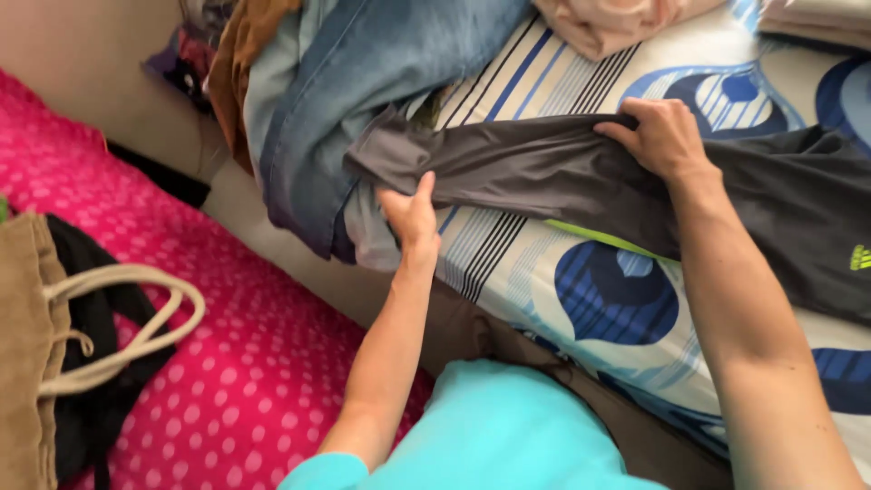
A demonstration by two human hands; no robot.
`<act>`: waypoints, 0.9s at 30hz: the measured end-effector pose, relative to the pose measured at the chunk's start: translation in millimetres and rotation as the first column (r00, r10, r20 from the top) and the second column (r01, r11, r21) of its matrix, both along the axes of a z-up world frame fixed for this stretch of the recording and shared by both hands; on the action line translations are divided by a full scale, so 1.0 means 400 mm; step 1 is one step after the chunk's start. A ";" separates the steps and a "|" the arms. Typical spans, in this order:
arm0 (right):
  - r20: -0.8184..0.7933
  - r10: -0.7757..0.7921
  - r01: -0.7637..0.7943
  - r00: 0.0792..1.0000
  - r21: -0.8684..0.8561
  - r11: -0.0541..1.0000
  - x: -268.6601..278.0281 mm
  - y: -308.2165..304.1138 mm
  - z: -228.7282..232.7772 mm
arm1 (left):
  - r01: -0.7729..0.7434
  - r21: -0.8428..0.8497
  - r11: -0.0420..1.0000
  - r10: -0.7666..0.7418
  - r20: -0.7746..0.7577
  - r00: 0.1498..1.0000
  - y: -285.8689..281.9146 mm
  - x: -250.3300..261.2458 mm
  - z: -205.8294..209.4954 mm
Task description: Folding various items of clothing, including polo shirts and pants, on a bed.
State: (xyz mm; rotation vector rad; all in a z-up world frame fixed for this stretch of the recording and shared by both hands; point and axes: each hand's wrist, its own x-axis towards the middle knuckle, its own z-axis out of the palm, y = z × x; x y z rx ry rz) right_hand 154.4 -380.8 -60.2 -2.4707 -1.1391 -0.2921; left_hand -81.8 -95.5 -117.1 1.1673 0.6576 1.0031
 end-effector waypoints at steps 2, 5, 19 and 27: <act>0.040 -0.017 0.017 0.999 -0.013 1.000 -0.010 0.015 0.025 | -0.072 0.062 0.995 0.077 -0.068 0.995 0.004 0.013 0.015; 0.100 -0.026 0.026 0.995 -0.005 1.000 -0.097 -0.018 0.007 | -0.216 0.332 0.918 0.285 -0.174 0.943 -0.080 -0.095 0.065; 0.187 -0.363 0.373 0.913 -0.017 0.928 -0.036 -0.421 -0.045 | 0.347 0.923 0.167 -0.266 -0.297 0.917 -0.185 0.367 0.155; 0.236 -0.467 0.460 0.852 0.085 0.884 -0.044 -0.697 -0.056 | 0.739 0.667 -0.101 -0.196 -0.741 0.642 -0.072 0.433 0.165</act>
